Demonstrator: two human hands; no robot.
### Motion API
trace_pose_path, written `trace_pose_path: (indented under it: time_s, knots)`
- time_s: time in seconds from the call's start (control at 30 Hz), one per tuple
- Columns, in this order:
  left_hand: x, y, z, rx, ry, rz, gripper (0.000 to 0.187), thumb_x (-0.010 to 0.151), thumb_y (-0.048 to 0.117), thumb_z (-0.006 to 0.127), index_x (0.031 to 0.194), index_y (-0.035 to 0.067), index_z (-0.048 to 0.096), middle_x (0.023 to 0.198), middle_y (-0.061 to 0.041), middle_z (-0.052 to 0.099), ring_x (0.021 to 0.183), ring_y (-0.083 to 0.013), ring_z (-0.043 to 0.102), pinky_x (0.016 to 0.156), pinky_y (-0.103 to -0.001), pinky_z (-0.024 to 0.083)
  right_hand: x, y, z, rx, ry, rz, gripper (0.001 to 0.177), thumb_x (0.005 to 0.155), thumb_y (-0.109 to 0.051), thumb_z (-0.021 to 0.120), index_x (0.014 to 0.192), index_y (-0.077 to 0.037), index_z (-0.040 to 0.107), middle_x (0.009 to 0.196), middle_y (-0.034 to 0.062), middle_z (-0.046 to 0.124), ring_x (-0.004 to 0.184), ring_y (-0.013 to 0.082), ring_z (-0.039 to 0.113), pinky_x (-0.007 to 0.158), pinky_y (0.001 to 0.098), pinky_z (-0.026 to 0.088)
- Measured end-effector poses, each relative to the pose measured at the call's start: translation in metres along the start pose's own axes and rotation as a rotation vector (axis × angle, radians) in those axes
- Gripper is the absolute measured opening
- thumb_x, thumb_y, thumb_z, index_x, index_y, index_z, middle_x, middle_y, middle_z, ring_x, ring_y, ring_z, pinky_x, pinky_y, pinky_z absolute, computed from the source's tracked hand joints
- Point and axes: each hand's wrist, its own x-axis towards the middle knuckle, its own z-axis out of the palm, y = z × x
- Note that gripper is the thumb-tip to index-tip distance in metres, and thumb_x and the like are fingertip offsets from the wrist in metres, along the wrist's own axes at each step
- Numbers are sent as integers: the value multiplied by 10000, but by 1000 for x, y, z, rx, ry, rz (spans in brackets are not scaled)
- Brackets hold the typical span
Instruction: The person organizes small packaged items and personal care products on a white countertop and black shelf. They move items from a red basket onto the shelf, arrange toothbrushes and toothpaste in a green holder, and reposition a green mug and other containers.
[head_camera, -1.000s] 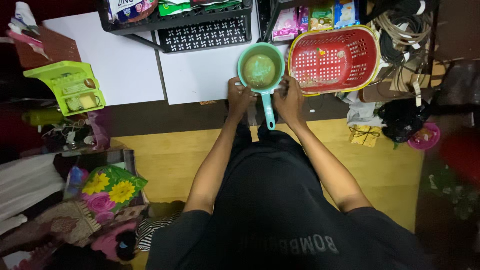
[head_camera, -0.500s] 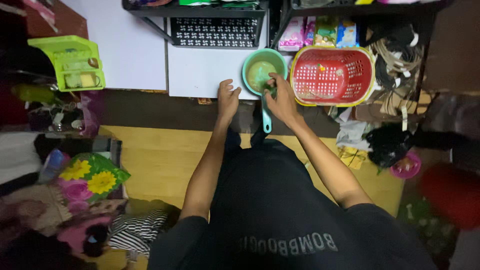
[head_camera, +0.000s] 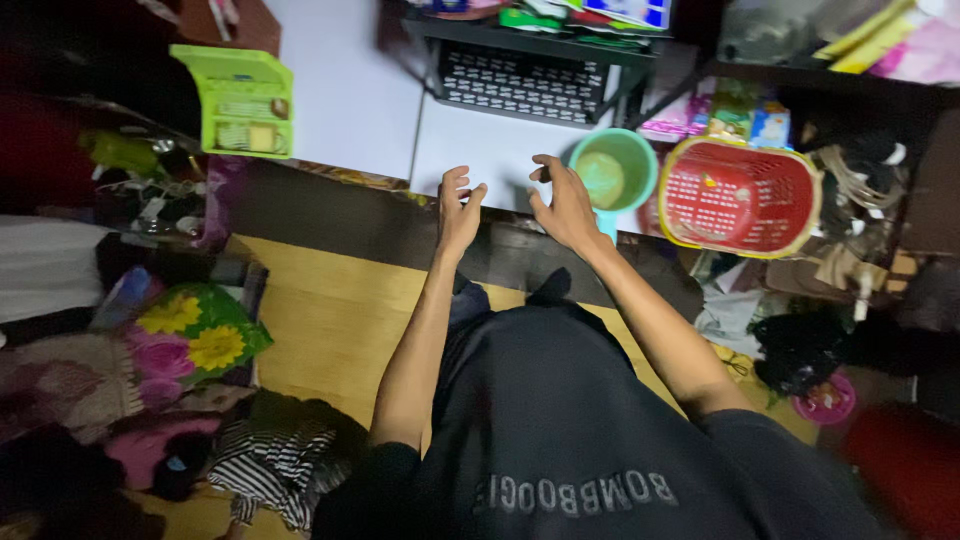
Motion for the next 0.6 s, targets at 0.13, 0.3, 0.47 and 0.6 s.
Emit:
trace_pose_path:
  time_s: [0.13, 0.3, 0.47, 0.6]
  knots:
    - [12, -10, -52, 29, 9, 41, 473, 928, 196, 723, 1344, 82, 528, 1233, -172, 589, 1023, -248, 615, 883, -396, 540, 20, -32, 45, 120, -40, 164, 467, 893, -103, 672, 1334, -22, 541, 1101, 114, 716, 713, 239, 633, 654, 362, 516]
    - [25, -28, -105, 70, -43, 38, 475, 934, 192, 724, 1348, 74, 523, 1176, -137, 601, 951, -226, 612, 848, -378, 538, 36, -54, 92, 164, -37, 178, 444, 909, -102, 673, 1325, -15, 545, 1098, 118, 733, 742, 206, 671, 616, 331, 521]
    - [25, -46, -142, -15, -102, 41, 462, 956, 202, 696, 1359, 74, 510, 1108, -110, 608, 950, -199, 635, 806, -358, 553, 42, -66, 132, 183, -55, 159, 427, 922, -82, 654, 1326, -10, 538, 1088, 122, 727, 921, 208, 718, 633, 333, 543]
    - [29, -54, -163, 27, -78, 57, 425, 967, 192, 702, 1341, 80, 534, 1086, -101, 617, 937, -206, 636, 804, -366, 551, 55, -77, 151, 168, -77, 113, 413, 928, -72, 660, 1321, -8, 552, 1073, 119, 746, 938, 224, 724, 713, 334, 555]
